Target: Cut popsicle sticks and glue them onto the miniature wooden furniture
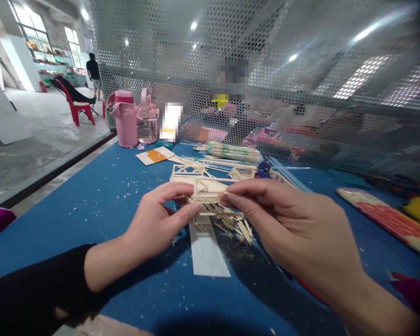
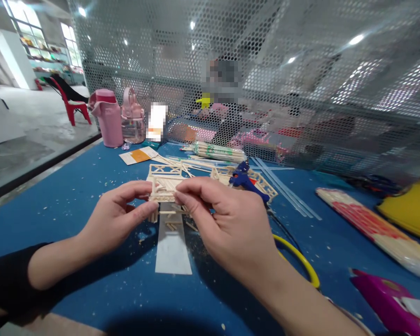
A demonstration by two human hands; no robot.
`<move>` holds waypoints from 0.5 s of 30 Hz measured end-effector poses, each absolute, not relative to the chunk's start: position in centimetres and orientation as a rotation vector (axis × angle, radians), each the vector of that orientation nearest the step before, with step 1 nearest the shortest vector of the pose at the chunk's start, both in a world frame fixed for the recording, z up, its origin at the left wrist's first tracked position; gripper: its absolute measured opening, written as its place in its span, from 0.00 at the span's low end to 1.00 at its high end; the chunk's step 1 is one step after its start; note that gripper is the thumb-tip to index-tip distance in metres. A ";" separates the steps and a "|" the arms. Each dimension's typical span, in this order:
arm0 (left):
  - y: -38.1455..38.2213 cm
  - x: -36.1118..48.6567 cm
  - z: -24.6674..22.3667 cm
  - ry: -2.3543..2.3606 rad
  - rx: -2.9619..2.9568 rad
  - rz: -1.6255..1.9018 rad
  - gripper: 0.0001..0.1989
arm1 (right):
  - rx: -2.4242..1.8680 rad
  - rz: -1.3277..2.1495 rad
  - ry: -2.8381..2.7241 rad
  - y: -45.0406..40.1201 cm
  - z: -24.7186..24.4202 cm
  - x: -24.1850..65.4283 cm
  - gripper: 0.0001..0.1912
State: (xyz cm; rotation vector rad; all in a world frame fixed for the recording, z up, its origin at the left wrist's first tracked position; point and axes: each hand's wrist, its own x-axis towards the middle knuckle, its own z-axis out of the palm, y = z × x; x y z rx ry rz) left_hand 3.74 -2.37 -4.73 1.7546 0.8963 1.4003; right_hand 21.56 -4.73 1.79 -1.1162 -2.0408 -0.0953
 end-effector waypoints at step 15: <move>-2.6 4.0 -4.8 0.870 1.827 1.426 0.09 | -1.045 -0.368 -1.997 -4.1 0.2 21.0 0.04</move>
